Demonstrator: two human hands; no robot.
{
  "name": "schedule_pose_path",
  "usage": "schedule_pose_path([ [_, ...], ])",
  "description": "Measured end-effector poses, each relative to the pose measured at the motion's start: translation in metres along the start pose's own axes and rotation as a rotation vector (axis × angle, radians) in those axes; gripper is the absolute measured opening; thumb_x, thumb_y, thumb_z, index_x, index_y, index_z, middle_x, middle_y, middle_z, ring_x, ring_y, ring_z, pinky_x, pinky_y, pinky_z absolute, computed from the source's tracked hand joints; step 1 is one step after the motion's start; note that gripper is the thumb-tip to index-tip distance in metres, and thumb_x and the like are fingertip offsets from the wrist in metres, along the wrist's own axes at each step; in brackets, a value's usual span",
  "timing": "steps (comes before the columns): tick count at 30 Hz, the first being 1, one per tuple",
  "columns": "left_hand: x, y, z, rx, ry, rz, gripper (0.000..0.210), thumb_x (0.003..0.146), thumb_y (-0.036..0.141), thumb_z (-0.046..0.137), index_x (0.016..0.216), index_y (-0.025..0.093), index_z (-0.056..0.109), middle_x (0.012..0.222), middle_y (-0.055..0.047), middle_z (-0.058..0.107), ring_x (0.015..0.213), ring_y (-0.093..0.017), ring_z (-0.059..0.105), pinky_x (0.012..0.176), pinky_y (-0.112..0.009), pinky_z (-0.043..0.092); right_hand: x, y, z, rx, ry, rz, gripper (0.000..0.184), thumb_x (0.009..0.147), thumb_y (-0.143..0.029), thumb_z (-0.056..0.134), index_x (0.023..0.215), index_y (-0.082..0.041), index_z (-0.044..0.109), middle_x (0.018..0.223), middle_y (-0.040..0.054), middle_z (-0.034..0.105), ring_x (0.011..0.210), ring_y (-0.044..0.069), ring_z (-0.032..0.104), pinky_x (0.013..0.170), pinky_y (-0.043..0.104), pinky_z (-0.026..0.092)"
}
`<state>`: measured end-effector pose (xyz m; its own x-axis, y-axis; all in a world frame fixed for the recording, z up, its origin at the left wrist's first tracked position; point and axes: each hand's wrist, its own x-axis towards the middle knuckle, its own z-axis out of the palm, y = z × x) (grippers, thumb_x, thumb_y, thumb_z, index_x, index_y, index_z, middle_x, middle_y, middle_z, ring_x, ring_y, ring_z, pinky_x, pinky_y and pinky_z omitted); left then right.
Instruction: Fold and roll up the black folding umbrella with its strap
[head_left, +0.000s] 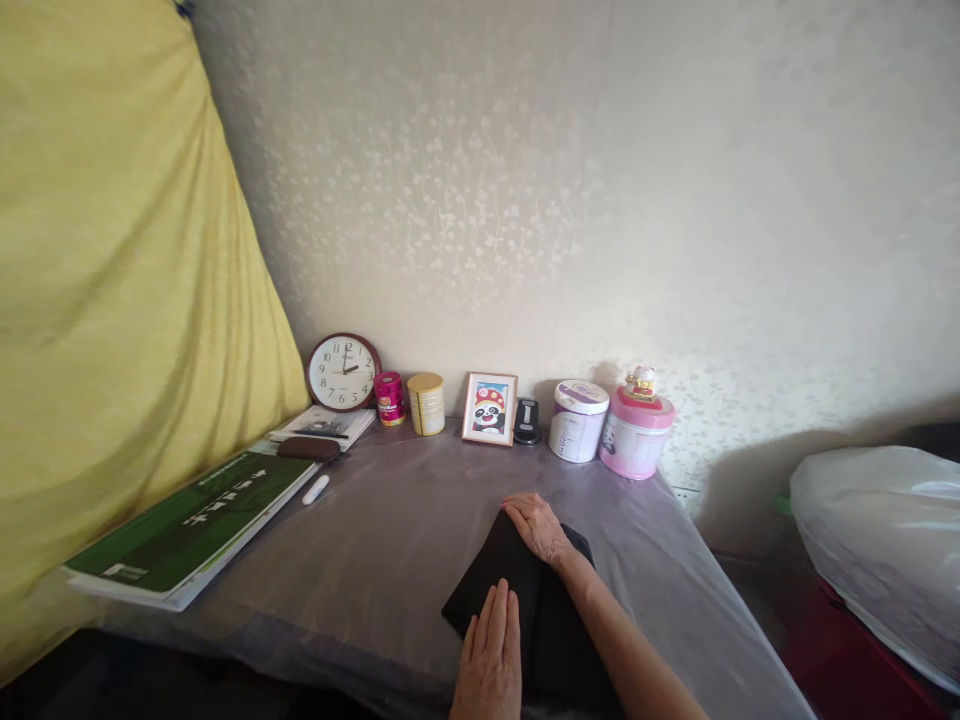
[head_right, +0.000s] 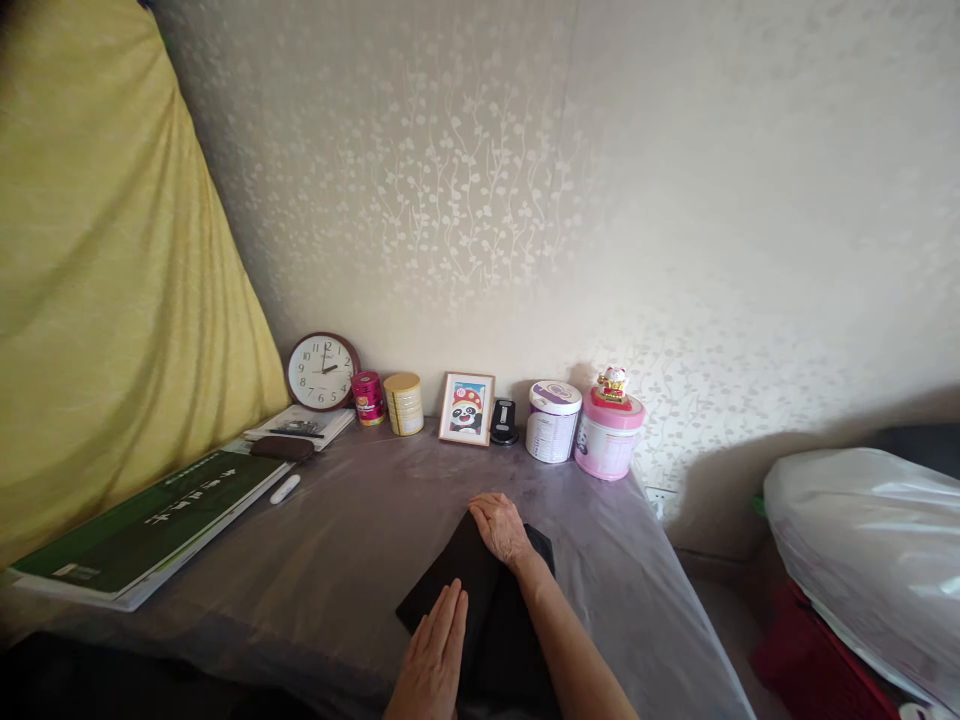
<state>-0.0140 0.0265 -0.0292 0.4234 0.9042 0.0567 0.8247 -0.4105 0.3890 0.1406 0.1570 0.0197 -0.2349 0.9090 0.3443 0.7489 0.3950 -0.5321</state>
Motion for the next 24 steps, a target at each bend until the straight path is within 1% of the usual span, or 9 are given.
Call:
schedule_pose_path([
  [3, 0.0, 0.004, -0.007, -0.012, -0.022, -0.007, 0.074, 0.071, -0.006, 0.021, 0.138, 0.023, 0.009, 0.148, -0.003, 0.013, 0.136, -0.023, 0.016, 0.109, -0.042, 0.028, 0.006, 0.007, -0.001, -0.002, 0.034, 0.108, 0.03, 0.089, -0.026, 0.037, 0.097, -0.021, 0.066, 0.105, 0.0046, 0.067, 0.102, 0.016, 0.058, 0.095, 0.028, 0.038],
  [6, -0.002, 0.009, -0.017, -0.011, -0.049, -0.018, 0.077, 0.066, -0.007, 0.025, 0.138, 0.017, 0.013, 0.148, -0.005, 0.011, 0.136, -0.022, 0.013, 0.11, -0.041, 0.026, -0.001, 0.012, -0.011, -0.03, 0.105, 0.195, 0.029, 0.088, -0.026, 0.038, 0.099, -0.02, 0.065, 0.105, 0.0073, 0.067, 0.102, 0.018, 0.058, 0.094, 0.03, 0.038],
  [10, -0.009, 0.014, -0.031, -0.058, -0.082, -0.039, 0.092, 0.053, -0.004, 0.042, 0.139, 0.01, 0.012, 0.149, -0.008, 0.003, 0.137, -0.025, 0.005, 0.113, -0.039, 0.02, -0.033, 0.025, -0.038, -0.085, 0.213, 0.339, 0.03, 0.087, -0.025, 0.036, 0.099, -0.019, 0.063, 0.105, 0.0102, 0.066, 0.102, 0.022, 0.058, 0.093, 0.034, 0.037],
  [12, -0.013, 0.014, -0.035, -0.12, -0.052, -0.017, 0.096, 0.05, -0.003, 0.043, 0.14, 0.01, 0.011, 0.149, -0.007, 0.0, 0.137, -0.025, 0.003, 0.113, -0.038, 0.019, -0.055, 0.035, -0.052, -0.132, 0.25, 0.479, 0.028, 0.087, -0.029, 0.037, 0.096, -0.02, 0.062, 0.101, 0.0099, 0.066, 0.101, 0.022, 0.059, 0.089, 0.032, 0.039],
  [14, -0.015, 0.012, -0.037, -0.181, -0.014, 0.007, 0.094, 0.052, -0.003, 0.041, 0.14, 0.01, 0.01, 0.15, -0.007, 0.001, 0.138, -0.022, 0.004, 0.113, -0.036, 0.018, -0.076, 0.042, -0.062, -0.141, 0.257, 0.562, 0.026, 0.085, -0.032, 0.038, 0.091, -0.021, 0.061, 0.097, 0.0096, 0.067, 0.096, 0.022, 0.061, 0.084, 0.031, 0.042],
  [17, -0.017, 0.01, -0.038, -0.26, -0.001, 0.002, 0.091, 0.054, -0.004, 0.037, 0.14, 0.008, 0.011, 0.15, -0.008, 0.003, 0.138, -0.019, 0.005, 0.114, -0.033, 0.017, -0.099, 0.045, -0.066, 0.056, 0.212, 0.678, 0.028, 0.085, -0.037, 0.036, 0.087, -0.02, 0.058, 0.082, 0.008, 0.068, 0.075, 0.02, 0.065, 0.064, 0.028, 0.047],
  [20, -0.016, 0.009, -0.038, -0.3, -0.003, -0.018, 0.091, 0.053, -0.006, 0.036, 0.14, 0.007, 0.011, 0.15, -0.008, 0.003, 0.138, -0.018, 0.004, 0.114, -0.032, 0.016, -0.108, 0.036, -0.062, 0.31, 0.156, 0.816, 0.03, 0.083, -0.044, 0.036, 0.081, -0.021, 0.056, 0.07, 0.0045, 0.066, 0.057, 0.017, 0.063, 0.045, 0.024, 0.044],
  [22, -0.015, 0.008, -0.037, -0.301, 0.006, -0.02, 0.091, 0.053, -0.006, 0.036, 0.14, 0.008, 0.011, 0.151, -0.009, 0.004, 0.138, -0.017, 0.005, 0.114, -0.032, 0.016, -0.109, 0.027, -0.057, 0.36, 0.155, 0.85, 0.031, 0.081, -0.047, 0.038, 0.078, -0.021, 0.056, 0.064, 0.0023, 0.063, 0.053, 0.017, 0.061, 0.041, 0.023, 0.042],
  [24, -0.015, 0.007, -0.036, -0.296, 0.011, -0.021, 0.091, 0.053, -0.006, 0.036, 0.14, 0.009, 0.01, 0.151, -0.008, 0.004, 0.138, -0.017, 0.005, 0.114, -0.032, 0.016, -0.108, 0.019, -0.054, 0.33, 0.168, 0.819, 0.034, 0.08, -0.05, 0.039, 0.077, -0.021, 0.057, 0.061, 0.0014, 0.061, 0.056, 0.018, 0.06, 0.041, 0.024, 0.042],
])
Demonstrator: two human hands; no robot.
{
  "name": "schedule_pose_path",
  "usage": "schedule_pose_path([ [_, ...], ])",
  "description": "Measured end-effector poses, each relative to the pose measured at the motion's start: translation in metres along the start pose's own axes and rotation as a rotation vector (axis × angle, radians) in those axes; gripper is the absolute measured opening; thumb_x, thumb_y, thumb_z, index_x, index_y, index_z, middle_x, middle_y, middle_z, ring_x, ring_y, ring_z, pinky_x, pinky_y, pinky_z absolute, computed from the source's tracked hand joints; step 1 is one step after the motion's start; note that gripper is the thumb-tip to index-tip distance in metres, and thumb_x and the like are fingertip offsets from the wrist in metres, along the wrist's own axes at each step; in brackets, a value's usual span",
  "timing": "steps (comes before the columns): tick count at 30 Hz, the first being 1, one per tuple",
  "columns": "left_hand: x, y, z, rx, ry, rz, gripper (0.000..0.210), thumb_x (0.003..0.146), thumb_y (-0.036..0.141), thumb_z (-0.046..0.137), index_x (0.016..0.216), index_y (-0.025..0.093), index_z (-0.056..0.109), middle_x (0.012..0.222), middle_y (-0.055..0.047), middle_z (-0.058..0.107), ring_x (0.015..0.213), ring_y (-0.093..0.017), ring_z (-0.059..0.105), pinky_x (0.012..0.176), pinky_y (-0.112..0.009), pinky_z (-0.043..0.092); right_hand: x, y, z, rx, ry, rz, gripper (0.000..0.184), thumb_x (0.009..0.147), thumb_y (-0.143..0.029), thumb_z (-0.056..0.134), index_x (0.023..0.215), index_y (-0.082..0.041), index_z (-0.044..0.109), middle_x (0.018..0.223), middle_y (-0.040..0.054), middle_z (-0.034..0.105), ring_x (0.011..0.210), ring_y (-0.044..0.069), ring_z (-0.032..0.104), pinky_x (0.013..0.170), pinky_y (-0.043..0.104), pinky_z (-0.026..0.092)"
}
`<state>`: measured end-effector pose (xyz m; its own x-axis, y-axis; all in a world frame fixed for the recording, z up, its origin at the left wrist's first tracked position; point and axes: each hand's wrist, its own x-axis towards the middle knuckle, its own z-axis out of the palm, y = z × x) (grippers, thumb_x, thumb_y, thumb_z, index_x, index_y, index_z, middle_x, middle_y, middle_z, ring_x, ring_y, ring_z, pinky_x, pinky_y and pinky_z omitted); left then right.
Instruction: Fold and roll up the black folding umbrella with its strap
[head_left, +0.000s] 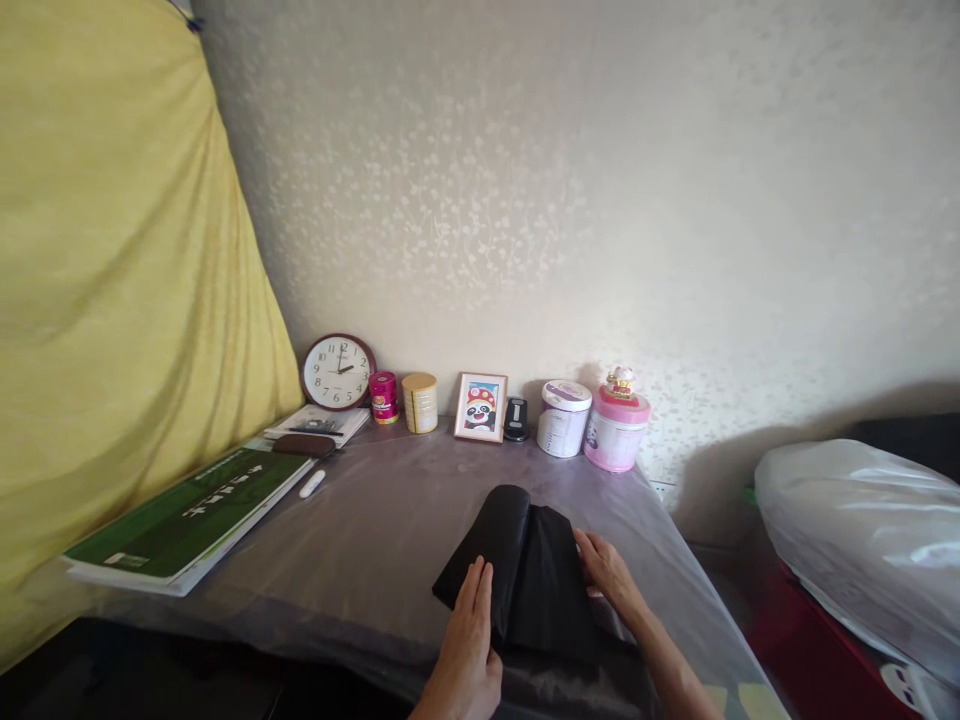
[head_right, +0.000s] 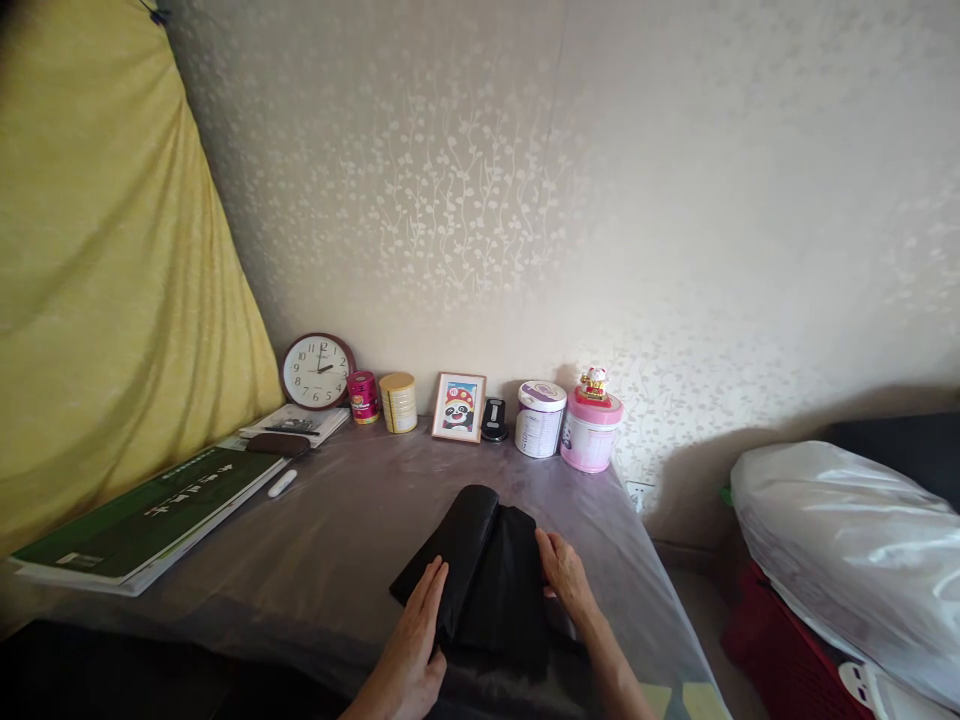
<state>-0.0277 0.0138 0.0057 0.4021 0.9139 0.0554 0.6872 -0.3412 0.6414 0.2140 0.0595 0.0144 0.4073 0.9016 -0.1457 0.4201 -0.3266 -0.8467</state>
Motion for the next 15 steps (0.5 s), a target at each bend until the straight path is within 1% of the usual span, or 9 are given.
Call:
schedule_pose_path([
  [2, -0.001, -0.001, 0.001, 0.01, 0.0, -0.001, 0.091, 0.054, -0.005, 0.037, 0.14, 0.009, 0.01, 0.151, -0.008, 0.004, 0.138, -0.018, 0.004, 0.114, -0.033, 0.016, -0.003, -0.005, 0.003, -0.058, 0.05, -0.091, 0.038, 0.08, -0.052, 0.038, 0.077, -0.021, 0.059, 0.065, 0.0027, 0.063, 0.064, 0.02, 0.062, 0.048, 0.026, 0.044],
  [4, -0.002, -0.002, 0.003, 0.027, 0.005, 0.008, 0.091, 0.055, -0.004, 0.037, 0.14, 0.01, 0.009, 0.151, -0.008, 0.003, 0.138, -0.018, 0.003, 0.114, -0.034, 0.017, -0.003, -0.009, 0.006, -0.122, 0.123, -0.195, 0.038, 0.08, -0.052, 0.039, 0.078, -0.021, 0.06, 0.073, 0.0048, 0.066, 0.073, 0.022, 0.063, 0.059, 0.028, 0.044],
  [6, -0.003, -0.004, 0.005, 0.042, 0.012, 0.028, 0.091, 0.056, -0.003, 0.038, 0.141, 0.013, 0.008, 0.151, -0.007, 0.002, 0.138, -0.019, 0.003, 0.114, -0.036, 0.018, -0.001, -0.012, 0.009, -0.179, 0.185, -0.249, 0.036, 0.08, -0.05, 0.04, 0.081, -0.021, 0.061, 0.078, 0.0061, 0.068, 0.076, 0.022, 0.063, 0.065, 0.029, 0.043],
  [10, -0.003, -0.006, 0.008, 0.063, 0.021, 0.038, 0.095, 0.054, -0.002, 0.04, 0.141, 0.017, 0.006, 0.151, -0.006, 0.0, 0.138, -0.02, 0.002, 0.113, -0.04, 0.019, 0.004, -0.017, 0.016, -0.234, 0.226, -0.272, 0.032, 0.081, -0.048, 0.042, 0.08, -0.022, 0.06, 0.073, 0.0057, 0.067, 0.072, 0.022, 0.062, 0.063, 0.029, 0.04],
  [13, -0.004, -0.004, 0.007, 0.09, 0.005, 0.034, 0.095, 0.055, 0.0, 0.041, 0.141, 0.016, 0.004, 0.15, -0.007, -0.003, 0.138, -0.022, 0.001, 0.113, -0.041, 0.02, 0.007, -0.016, 0.018, -0.171, 0.222, -0.299, 0.027, 0.078, -0.043, 0.045, 0.067, -0.022, 0.057, 0.063, 0.0029, 0.062, 0.064, 0.02, 0.06, 0.059, 0.028, 0.039],
  [15, -0.005, -0.001, 0.005, 0.105, -0.016, 0.024, 0.094, 0.056, 0.001, 0.041, 0.141, 0.015, 0.003, 0.15, -0.008, -0.004, 0.138, -0.023, 0.001, 0.112, -0.041, 0.02, 0.007, -0.011, 0.015, -0.086, 0.194, -0.282, 0.029, 0.075, -0.043, 0.047, 0.056, -0.022, 0.054, 0.054, 0.001, 0.058, 0.057, 0.018, 0.056, 0.055, 0.027, 0.037],
])
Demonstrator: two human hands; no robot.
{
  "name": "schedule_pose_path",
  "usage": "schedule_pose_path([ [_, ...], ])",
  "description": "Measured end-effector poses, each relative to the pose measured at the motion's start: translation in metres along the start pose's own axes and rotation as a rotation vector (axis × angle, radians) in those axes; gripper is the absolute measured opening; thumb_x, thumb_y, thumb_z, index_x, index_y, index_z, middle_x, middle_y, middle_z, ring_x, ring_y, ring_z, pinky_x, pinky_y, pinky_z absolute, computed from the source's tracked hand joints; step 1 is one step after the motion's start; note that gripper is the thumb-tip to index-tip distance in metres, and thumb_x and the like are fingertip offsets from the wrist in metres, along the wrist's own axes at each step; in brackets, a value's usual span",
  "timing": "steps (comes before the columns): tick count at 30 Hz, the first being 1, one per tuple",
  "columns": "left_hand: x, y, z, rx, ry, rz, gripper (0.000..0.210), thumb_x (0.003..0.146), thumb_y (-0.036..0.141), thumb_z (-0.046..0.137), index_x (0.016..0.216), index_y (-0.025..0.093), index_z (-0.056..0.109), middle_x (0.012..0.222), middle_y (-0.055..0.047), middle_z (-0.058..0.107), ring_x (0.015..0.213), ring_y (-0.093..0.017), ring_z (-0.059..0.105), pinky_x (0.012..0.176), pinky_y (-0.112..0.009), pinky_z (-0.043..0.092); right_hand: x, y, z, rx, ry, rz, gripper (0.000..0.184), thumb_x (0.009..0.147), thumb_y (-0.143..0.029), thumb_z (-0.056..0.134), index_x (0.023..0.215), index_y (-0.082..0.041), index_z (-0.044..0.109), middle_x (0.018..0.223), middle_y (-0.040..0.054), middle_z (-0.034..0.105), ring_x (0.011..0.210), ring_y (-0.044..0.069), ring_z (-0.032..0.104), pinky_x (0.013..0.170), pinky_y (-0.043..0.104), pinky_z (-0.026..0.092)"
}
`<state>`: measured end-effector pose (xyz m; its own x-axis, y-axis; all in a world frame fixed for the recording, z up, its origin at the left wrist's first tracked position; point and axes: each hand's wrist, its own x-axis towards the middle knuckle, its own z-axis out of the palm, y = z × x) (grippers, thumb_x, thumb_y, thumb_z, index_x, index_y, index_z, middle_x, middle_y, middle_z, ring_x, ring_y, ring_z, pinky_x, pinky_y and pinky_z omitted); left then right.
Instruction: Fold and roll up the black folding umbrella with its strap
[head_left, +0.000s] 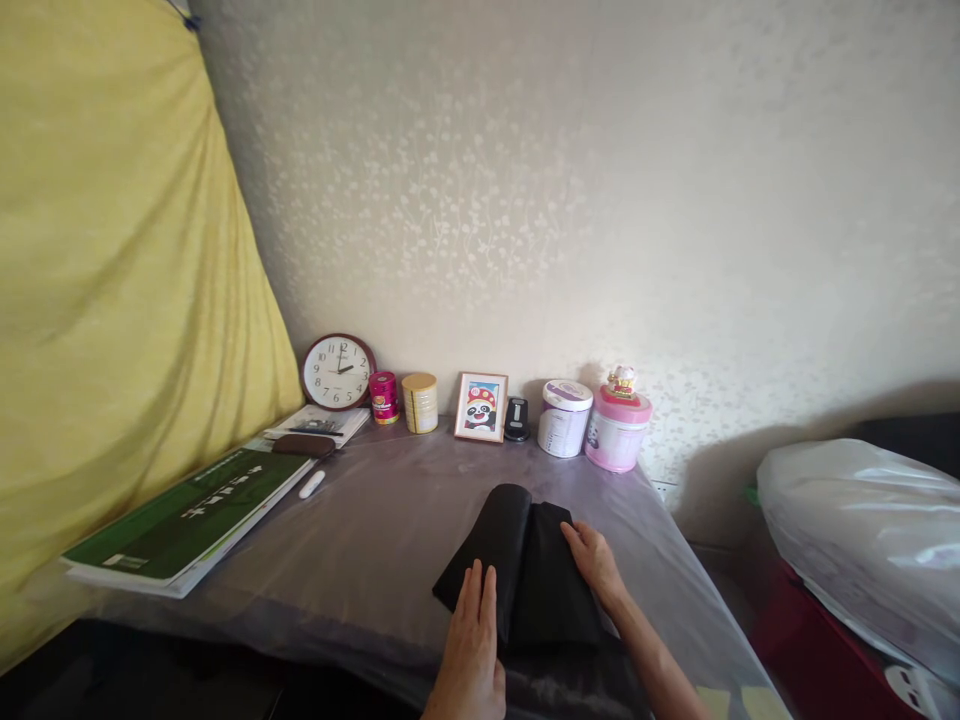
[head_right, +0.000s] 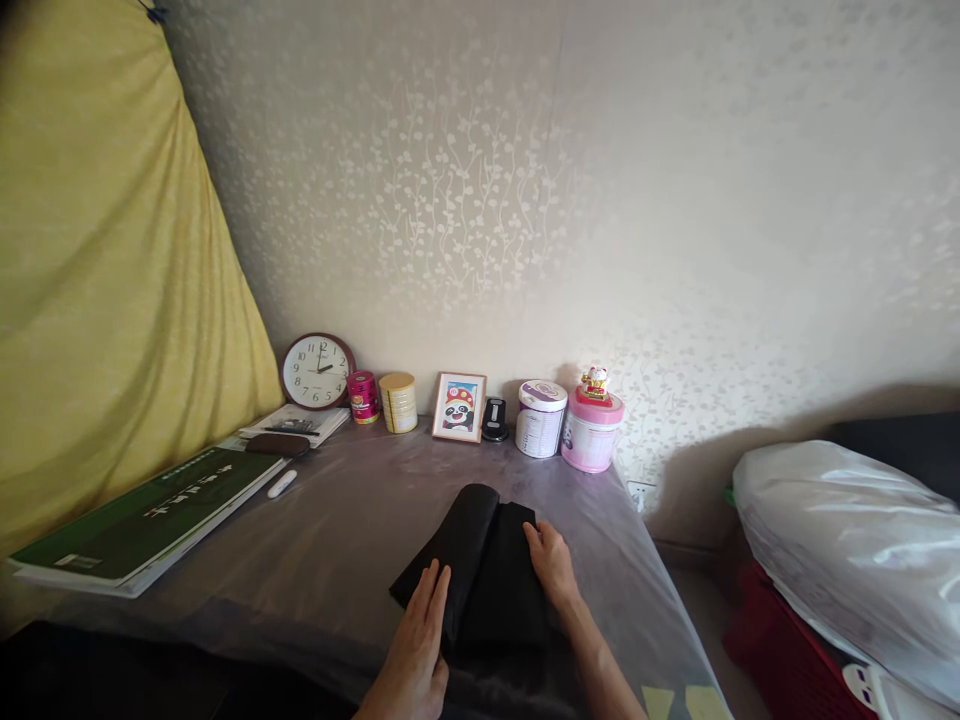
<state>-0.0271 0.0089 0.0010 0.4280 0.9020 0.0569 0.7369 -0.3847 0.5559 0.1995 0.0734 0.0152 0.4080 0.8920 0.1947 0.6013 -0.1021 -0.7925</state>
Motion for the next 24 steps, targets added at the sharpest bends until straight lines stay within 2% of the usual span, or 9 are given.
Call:
schedule_pose_path([
  [2, 0.0, 0.002, -0.002, 0.014, -0.013, -0.01, 0.093, 0.056, 0.001, 0.042, 0.141, 0.012, 0.003, 0.15, -0.009, -0.005, 0.138, -0.024, 0.0, 0.112, -0.041, 0.02, -0.005, 0.005, -0.005, 0.115, -0.034, 0.059, 0.035, 0.073, -0.048, 0.048, 0.051, -0.021, 0.052, 0.049, -0.0001, 0.054, 0.053, 0.017, 0.052, 0.05, 0.027, 0.036],
  [5, 0.0, 0.004, -0.003, 0.025, -0.017, -0.008, 0.094, 0.056, 0.002, 0.044, 0.141, 0.012, 0.004, 0.15, -0.009, -0.004, 0.137, -0.026, 0.0, 0.111, -0.041, 0.021, -0.014, 0.004, -0.013, 0.302, -0.085, 0.135, 0.042, 0.071, -0.056, 0.049, 0.055, -0.018, 0.057, 0.049, -0.0004, 0.053, 0.052, 0.017, 0.051, 0.047, 0.026, 0.035],
  [10, -0.001, 0.003, 0.0, 0.046, 0.005, -0.006, 0.094, 0.055, 0.001, 0.043, 0.141, 0.012, 0.004, 0.149, -0.009, -0.004, 0.137, -0.025, 0.0, 0.112, -0.04, 0.021, -0.013, -0.027, -0.016, 0.45, -0.137, 0.13, 0.045, 0.068, -0.061, 0.053, 0.06, -0.017, 0.056, 0.051, -0.0016, 0.052, 0.051, 0.013, 0.047, 0.045, 0.024, 0.033],
  [16, 0.0, 0.001, 0.001, 0.031, 0.005, -0.007, 0.095, 0.054, 0.001, 0.043, 0.14, 0.011, 0.007, 0.149, -0.011, -0.003, 0.137, -0.026, 0.002, 0.112, -0.041, 0.02, 0.0, -0.065, 0.005, 0.597, -0.197, 0.111, 0.039, 0.07, -0.055, 0.056, 0.061, -0.018, 0.049, 0.048, -0.0069, 0.04, 0.044, 0.007, 0.036, 0.04, 0.02, 0.026],
  [21, 0.001, 0.0, 0.002, 0.013, 0.006, -0.015, 0.096, 0.052, 0.002, 0.045, 0.14, 0.008, 0.007, 0.149, -0.014, -0.002, 0.137, -0.026, 0.002, 0.112, -0.041, 0.019, 0.007, -0.08, 0.03, 0.662, -0.237, 0.139, 0.032, 0.071, -0.049, 0.058, 0.07, -0.016, 0.053, 0.051, -0.006, 0.046, 0.044, 0.008, 0.043, 0.039, 0.019, 0.033],
  [24, 0.002, 0.0, 0.0, 0.015, -0.027, -0.006, 0.093, 0.05, 0.002, 0.047, 0.138, 0.001, 0.016, 0.149, -0.017, 0.0, 0.137, -0.028, 0.0, 0.113, -0.041, 0.015, 0.012, -0.084, 0.045, 0.627, -0.228, 0.168, 0.028, 0.073, -0.043, 0.058, 0.077, -0.015, 0.056, 0.05, -0.0057, 0.048, 0.042, 0.009, 0.046, 0.036, 0.019, 0.036],
])
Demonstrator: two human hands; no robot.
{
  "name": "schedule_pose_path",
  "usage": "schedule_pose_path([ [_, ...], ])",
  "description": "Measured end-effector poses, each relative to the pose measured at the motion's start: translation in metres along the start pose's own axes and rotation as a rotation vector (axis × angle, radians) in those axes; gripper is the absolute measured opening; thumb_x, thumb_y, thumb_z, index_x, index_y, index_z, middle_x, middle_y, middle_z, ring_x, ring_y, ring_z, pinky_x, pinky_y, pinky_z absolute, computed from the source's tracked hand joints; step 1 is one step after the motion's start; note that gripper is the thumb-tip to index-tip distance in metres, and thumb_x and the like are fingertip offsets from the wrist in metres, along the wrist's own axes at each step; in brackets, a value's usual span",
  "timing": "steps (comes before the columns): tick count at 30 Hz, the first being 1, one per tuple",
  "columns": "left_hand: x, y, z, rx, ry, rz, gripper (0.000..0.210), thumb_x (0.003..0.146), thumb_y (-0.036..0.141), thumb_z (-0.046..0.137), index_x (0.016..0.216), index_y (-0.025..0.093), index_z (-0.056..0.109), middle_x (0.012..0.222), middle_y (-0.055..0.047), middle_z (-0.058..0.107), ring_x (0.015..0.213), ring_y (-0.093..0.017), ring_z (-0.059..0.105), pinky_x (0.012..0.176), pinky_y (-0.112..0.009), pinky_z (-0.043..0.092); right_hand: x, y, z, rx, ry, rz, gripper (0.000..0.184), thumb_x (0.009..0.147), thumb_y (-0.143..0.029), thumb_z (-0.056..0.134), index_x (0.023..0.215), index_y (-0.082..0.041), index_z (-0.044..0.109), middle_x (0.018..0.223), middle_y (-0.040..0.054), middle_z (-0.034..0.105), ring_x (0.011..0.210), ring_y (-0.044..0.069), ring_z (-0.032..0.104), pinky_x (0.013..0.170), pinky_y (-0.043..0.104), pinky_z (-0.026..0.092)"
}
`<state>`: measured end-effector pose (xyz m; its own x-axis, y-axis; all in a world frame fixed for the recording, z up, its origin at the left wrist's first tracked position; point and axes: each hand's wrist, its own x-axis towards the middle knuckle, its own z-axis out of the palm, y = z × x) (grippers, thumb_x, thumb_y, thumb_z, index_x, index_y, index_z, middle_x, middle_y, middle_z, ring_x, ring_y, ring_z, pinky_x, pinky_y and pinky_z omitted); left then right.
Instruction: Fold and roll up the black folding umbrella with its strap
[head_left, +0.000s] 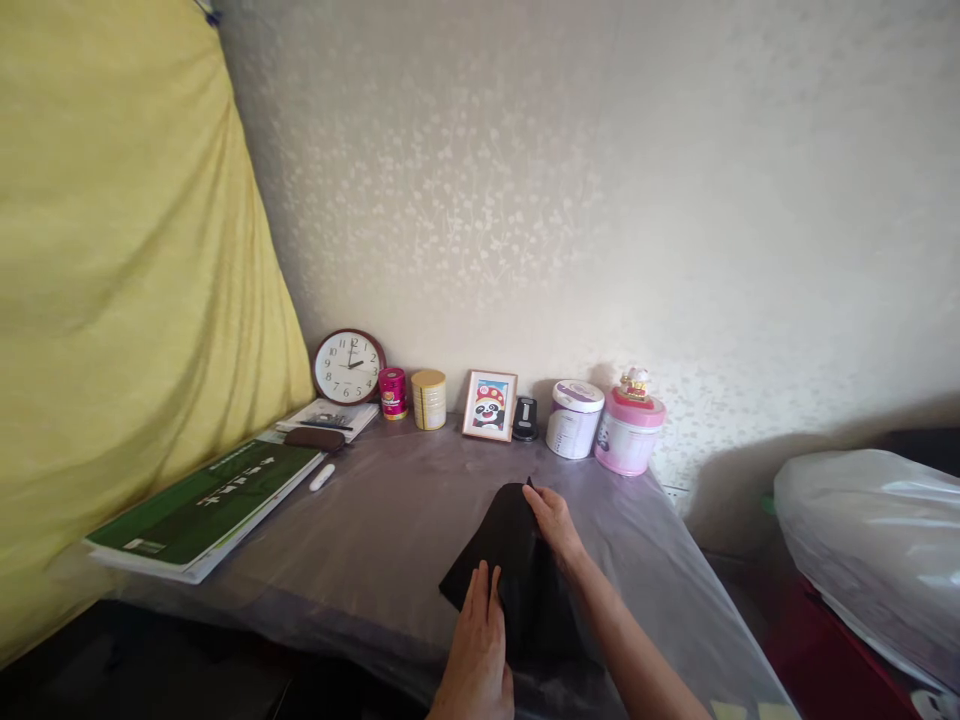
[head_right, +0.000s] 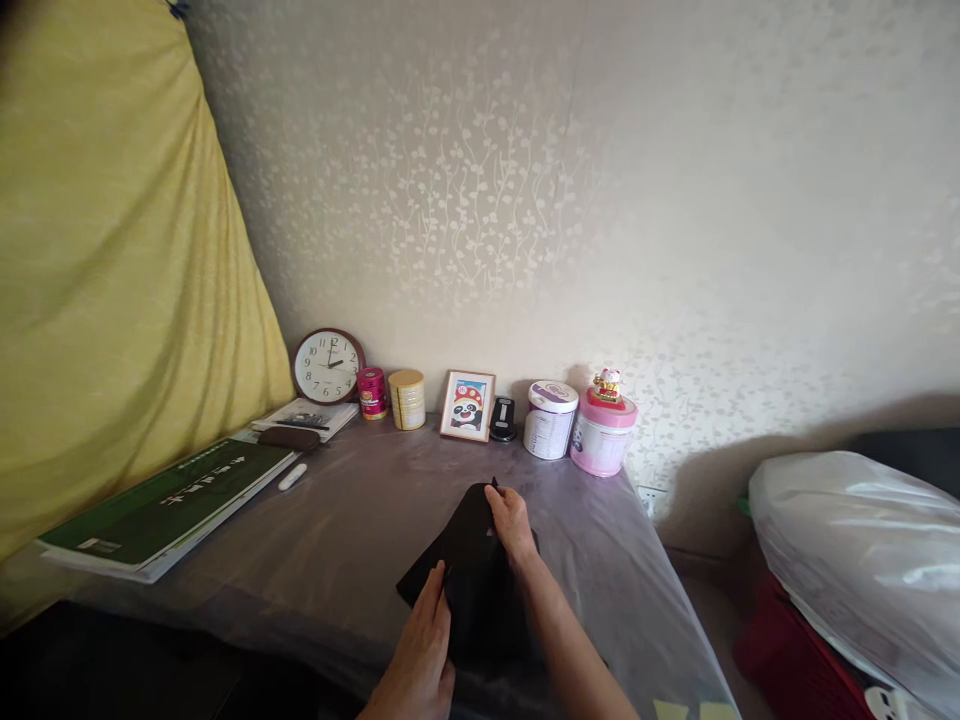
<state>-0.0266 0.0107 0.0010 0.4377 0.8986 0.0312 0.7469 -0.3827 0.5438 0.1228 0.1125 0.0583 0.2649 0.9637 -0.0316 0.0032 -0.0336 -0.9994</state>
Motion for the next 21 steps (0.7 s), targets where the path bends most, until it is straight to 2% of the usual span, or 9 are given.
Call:
schedule_pose_path([
  [3, 0.001, -0.001, -0.002, -0.004, -0.011, 0.001, 0.088, 0.049, 0.003, 0.047, 0.134, -0.001, 0.025, 0.148, -0.019, 0.002, 0.137, -0.029, 0.0, 0.114, -0.041, 0.014, 0.007, 0.006, 0.011, -0.056, 0.01, 0.042, 0.021, 0.077, -0.035, 0.055, 0.082, -0.015, 0.056, 0.051, -0.005, 0.051, 0.043, 0.009, 0.05, 0.036, 0.018, 0.04],
  [7, 0.002, -0.006, 0.0, -0.015, 0.06, 0.008, 0.089, 0.052, 0.004, 0.046, 0.137, 0.002, 0.018, 0.149, -0.017, 0.007, 0.137, -0.027, 0.007, 0.113, -0.039, 0.019, 0.013, 0.012, 0.021, -0.122, 0.001, 0.106, 0.014, 0.079, -0.03, 0.053, 0.085, -0.016, 0.054, 0.057, -0.0035, 0.055, 0.047, 0.01, 0.056, 0.037, 0.019, 0.046],
  [10, 0.0, -0.015, 0.006, -0.018, 0.094, 0.009, 0.085, 0.058, 0.006, 0.043, 0.139, 0.004, 0.015, 0.148, -0.016, 0.014, 0.137, -0.025, 0.013, 0.111, -0.038, 0.022, 0.015, 0.015, 0.026, -0.156, -0.023, 0.114, 0.014, 0.079, -0.029, 0.054, 0.087, -0.017, 0.053, 0.056, -0.0038, 0.056, 0.047, 0.011, 0.059, 0.037, 0.018, 0.046],
  [14, -0.009, -0.029, 0.012, 0.049, 0.077, 0.005, 0.073, 0.067, 0.01, 0.042, 0.137, 0.004, 0.023, 0.144, -0.017, 0.028, 0.133, -0.025, 0.026, 0.108, -0.037, 0.031, 0.016, 0.02, 0.029, -0.192, -0.083, 0.095, 0.016, 0.081, -0.03, 0.051, 0.09, -0.017, 0.053, 0.054, -0.0054, 0.055, 0.045, 0.01, 0.06, 0.038, 0.016, 0.043],
  [16, -0.013, -0.031, 0.012, 0.127, 0.139, -0.033, 0.063, 0.07, 0.015, 0.044, 0.132, 0.005, 0.034, 0.138, -0.018, 0.038, 0.127, -0.027, 0.038, 0.103, -0.038, 0.038, 0.014, 0.023, 0.029, -0.237, -0.131, 0.028, 0.015, 0.082, -0.029, 0.048, 0.089, -0.017, 0.053, 0.058, -0.0045, 0.058, 0.048, 0.01, 0.061, 0.04, 0.016, 0.043],
  [18, -0.015, -0.028, 0.008, 0.203, 0.225, -0.018, 0.051, 0.074, 0.019, 0.044, 0.125, 0.012, 0.045, 0.132, -0.015, 0.047, 0.12, -0.027, 0.046, 0.098, -0.039, 0.042, 0.009, 0.025, 0.028, -0.323, -0.187, -0.102, 0.016, 0.083, -0.03, 0.046, 0.088, -0.018, 0.055, 0.063, -0.0031, 0.061, 0.052, 0.01, 0.062, 0.046, 0.019, 0.045],
  [21, -0.01, -0.019, 0.001, 0.274, 0.258, 0.16, 0.047, 0.075, 0.022, 0.045, 0.123, 0.02, 0.047, 0.136, -0.009, 0.044, 0.122, -0.026, 0.044, 0.1, -0.041, 0.041, -0.002, 0.025, 0.026, -0.474, -0.236, -0.323, 0.019, 0.085, -0.029, 0.042, 0.09, -0.021, 0.058, 0.068, -0.0018, 0.065, 0.061, 0.011, 0.062, 0.06, 0.023, 0.048],
])
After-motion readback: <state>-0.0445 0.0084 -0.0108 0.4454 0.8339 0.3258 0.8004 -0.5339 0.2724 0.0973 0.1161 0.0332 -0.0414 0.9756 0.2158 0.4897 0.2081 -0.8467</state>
